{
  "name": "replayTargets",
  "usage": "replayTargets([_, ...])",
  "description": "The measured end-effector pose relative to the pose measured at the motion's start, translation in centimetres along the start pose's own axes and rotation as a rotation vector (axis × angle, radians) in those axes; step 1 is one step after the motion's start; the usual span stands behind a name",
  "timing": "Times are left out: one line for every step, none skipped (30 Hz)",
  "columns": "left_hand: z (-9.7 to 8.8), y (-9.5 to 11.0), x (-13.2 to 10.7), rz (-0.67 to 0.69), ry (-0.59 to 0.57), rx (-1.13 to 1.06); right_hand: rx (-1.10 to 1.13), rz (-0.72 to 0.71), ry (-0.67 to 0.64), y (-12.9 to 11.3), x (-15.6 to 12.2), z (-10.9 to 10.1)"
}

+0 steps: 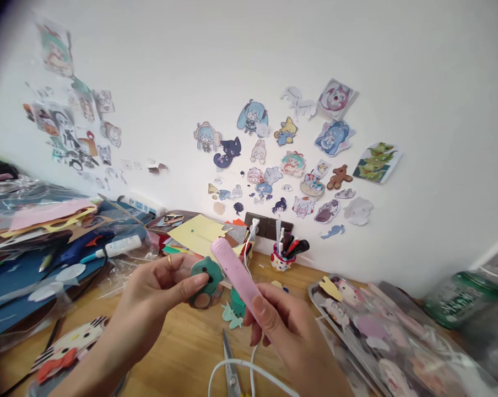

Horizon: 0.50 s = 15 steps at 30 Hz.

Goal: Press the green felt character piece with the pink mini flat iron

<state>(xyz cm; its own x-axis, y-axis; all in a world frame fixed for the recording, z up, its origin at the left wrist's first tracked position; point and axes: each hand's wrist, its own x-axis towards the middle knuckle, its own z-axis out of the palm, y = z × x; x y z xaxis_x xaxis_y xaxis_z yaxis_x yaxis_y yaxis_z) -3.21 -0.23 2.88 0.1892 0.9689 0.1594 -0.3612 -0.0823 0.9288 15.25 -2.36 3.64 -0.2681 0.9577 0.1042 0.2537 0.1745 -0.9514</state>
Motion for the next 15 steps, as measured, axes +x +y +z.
replayTargets([0.06,0.04,-0.03,0.002,0.005,0.005,-0.011,-0.007,0.007,0.04,0.03,0.05])
replayTargets([0.12,0.08,-0.07,0.001,0.014,0.008,-0.024,-0.011,0.011,0.09,0.06,0.10])
replayTargets([0.17,0.11,-0.11,-0.006,0.024,0.006,-0.035,-0.011,0.010,0.15,0.09,0.12])
replayTargets([0.21,0.13,-0.15,-0.003,0.021,0.006,-0.041,-0.011,0.007,0.20,0.11,0.14])
replayTargets([0.24,0.15,-0.19,-0.005,0.026,0.009,-0.044,-0.010,0.005,0.24,0.14,0.15])
replayTargets([0.27,0.17,-0.22,-0.005,0.027,0.012,-0.046,-0.006,-0.001,0.27,0.18,0.16])
replayTargets([0.29,0.19,-0.24,-0.004,0.029,0.017,-0.051,0.000,-0.005,0.29,0.22,0.16])
replayTargets([0.30,0.20,-0.25,-0.002,0.034,0.018,-0.055,0.005,-0.006,0.29,0.27,0.18])
replayTargets([0.30,0.21,-0.26,0.000,0.035,0.017,-0.059,0.010,-0.005,0.28,0.32,0.20])
replayTargets([0.30,0.22,-0.27,0.000,0.036,0.014,-0.064,0.014,-0.005,0.26,0.36,0.22])
replayTargets([0.29,0.23,-0.28,-0.002,0.033,0.009,-0.062,0.017,-0.003,0.24,0.39,0.25])
replayTargets([0.28,0.23,-0.31,-0.005,0.030,0.002,-0.057,0.017,-0.001,0.21,0.40,0.28])
replayTargets([0.27,0.23,-0.34,-0.008,0.026,-0.007,-0.052,0.014,0.001,0.19,0.41,0.31])
replayTargets([0.26,0.23,-0.38,-0.010,0.020,-0.015,-0.049,0.011,-0.002,0.18,0.40,0.33])
replayTargets([0.25,0.22,-0.41,-0.009,0.016,-0.021,-0.053,0.008,-0.003,0.18,0.39,0.34])
